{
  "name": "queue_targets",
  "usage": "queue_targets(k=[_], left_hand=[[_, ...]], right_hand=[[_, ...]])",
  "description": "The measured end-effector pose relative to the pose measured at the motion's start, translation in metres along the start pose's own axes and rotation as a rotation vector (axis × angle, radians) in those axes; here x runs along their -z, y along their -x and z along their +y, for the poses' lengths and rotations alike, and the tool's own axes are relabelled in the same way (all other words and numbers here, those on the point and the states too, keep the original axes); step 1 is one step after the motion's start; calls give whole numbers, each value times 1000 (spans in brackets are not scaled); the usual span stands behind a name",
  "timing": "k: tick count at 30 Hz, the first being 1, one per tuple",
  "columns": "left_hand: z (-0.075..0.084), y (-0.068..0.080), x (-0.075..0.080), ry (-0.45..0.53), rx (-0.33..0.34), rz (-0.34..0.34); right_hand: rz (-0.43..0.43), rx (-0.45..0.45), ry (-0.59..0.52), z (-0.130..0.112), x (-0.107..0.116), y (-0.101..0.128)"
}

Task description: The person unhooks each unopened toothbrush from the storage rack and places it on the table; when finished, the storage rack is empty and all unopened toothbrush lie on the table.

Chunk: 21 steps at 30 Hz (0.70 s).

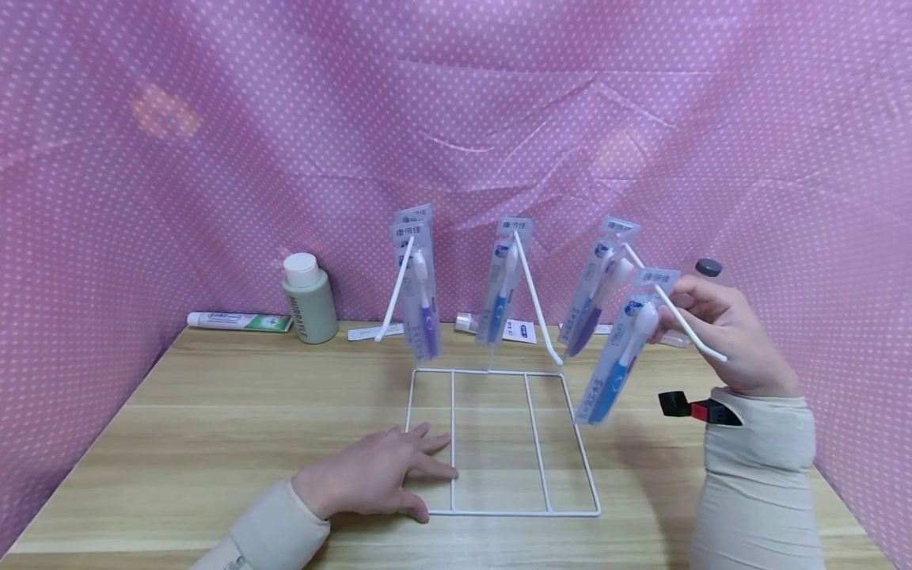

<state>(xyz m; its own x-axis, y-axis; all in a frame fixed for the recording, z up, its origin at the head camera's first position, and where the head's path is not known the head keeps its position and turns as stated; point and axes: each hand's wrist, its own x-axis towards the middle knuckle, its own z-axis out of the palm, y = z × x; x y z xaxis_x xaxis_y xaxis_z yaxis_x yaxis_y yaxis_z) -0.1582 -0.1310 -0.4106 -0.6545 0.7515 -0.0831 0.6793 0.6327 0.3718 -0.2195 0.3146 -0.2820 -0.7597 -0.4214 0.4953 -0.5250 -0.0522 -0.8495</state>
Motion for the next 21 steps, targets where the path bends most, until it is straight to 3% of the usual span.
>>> queue_targets(k=[4,13,21], left_hand=[[0,0,0,-1,0,6],[3,-4,-1,-4,-11,0],[3,-1,-1,-15,-1,-2]], right_hand=[[-35,0,12,-4,1,3],[20,-57,189,-22,8,26],[12,-17,183,-30,3,40]])
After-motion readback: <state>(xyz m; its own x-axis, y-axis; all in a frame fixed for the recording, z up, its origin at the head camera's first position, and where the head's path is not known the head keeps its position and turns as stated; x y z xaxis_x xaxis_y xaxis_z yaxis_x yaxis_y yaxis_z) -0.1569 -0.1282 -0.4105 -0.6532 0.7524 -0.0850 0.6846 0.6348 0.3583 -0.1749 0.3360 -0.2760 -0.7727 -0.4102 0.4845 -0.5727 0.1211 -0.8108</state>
